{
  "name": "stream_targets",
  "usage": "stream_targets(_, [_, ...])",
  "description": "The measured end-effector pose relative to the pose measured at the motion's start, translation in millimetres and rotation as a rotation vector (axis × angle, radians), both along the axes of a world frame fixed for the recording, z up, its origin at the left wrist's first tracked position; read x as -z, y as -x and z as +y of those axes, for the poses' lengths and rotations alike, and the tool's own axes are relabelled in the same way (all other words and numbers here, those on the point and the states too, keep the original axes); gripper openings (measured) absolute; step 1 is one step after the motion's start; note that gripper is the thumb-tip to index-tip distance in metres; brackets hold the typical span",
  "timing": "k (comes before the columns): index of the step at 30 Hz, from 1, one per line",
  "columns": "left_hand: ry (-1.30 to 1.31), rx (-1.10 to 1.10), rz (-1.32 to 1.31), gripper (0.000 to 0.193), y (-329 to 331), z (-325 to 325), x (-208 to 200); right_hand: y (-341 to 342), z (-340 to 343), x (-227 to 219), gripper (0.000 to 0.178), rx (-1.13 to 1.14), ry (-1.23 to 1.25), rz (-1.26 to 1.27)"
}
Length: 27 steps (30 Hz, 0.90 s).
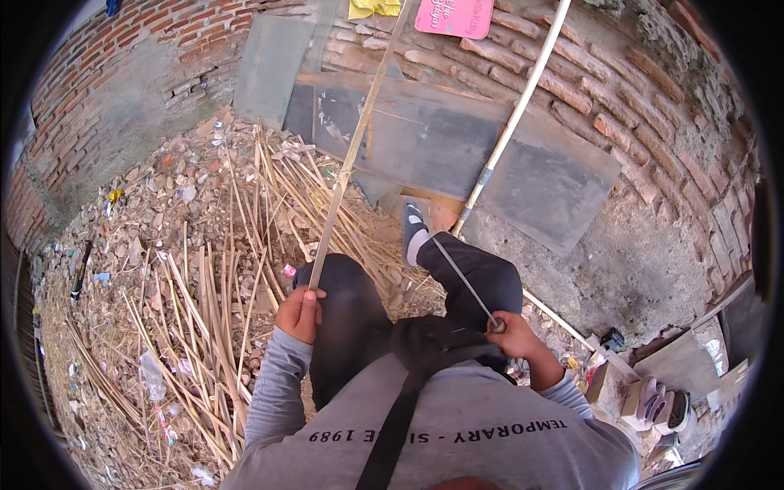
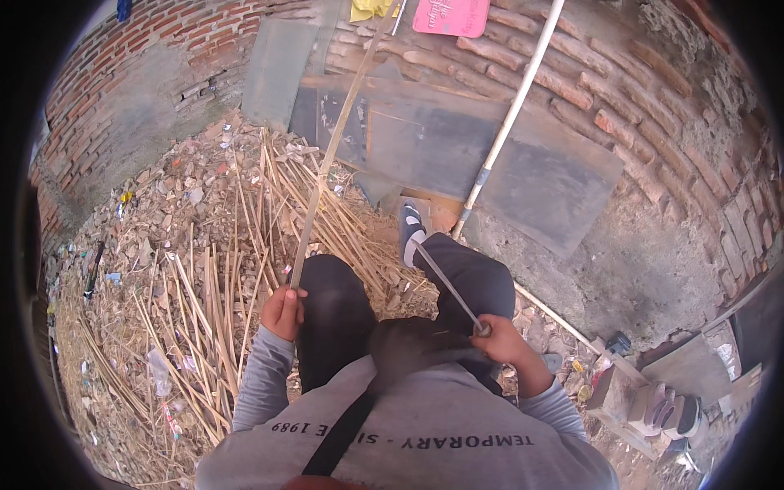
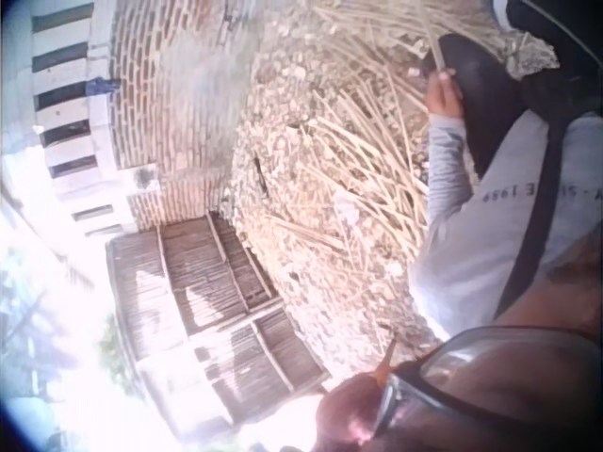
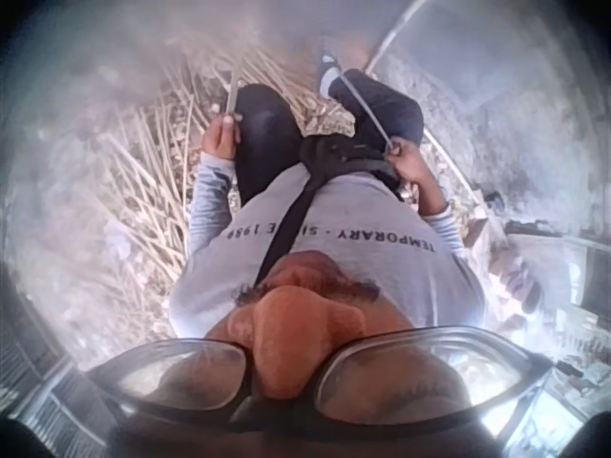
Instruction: The person shaves a thin strip of bamboo using a cleaver while sitting on the ground, holding the strip with one hand and drawing the blade along its length.
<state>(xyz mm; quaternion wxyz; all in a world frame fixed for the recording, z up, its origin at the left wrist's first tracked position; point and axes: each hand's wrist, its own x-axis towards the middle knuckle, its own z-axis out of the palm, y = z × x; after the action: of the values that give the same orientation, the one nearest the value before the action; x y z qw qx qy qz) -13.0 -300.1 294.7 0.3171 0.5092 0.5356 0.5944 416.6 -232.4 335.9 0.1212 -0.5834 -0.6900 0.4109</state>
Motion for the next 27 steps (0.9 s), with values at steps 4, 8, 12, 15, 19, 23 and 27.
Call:
stream_targets(4, [0.001,0.025,-0.005,0.036,6.1,3.9,2.1,17.0,0.7,-23.2,0.025,-0.212,-0.225,-0.171])
stream_targets(8, [0.025,0.047,0.002,0.033,-3.0,-0.6,-4.3,42.0,7.9,-53.7,0.029,-0.309,-0.189,-0.230])
stream_targets(12, [0.026,0.020,0.108,0.032,-1.2,-12.8,15.6,64.5,27.9,-54.6,0.029,-0.400,-0.241,-0.146])
stream_targets(15, [-0.034,-0.103,0.361,0.031,6.6,-32.4,25.9,79.9,50.8,-49.8,0.029,-0.401,-0.284,-0.066])
stream_targets(19, [0.057,-0.284,0.477,0.032,7.3,-42.2,25.9,91.8,94.9,-37.2,0.032,-0.367,-0.368,0.087])
stream_targets(23, [0.153,-0.385,0.503,0.034,3.2,-45.1,24.9,109.8,136.9,-44.2,0.034,-0.411,-0.350,0.192])
stream_targets(27, [0.304,-0.398,0.609,0.031,4.4,-39.6,29.7,121.7,177.6,-44.2,0.035,-0.581,-0.320,0.268])
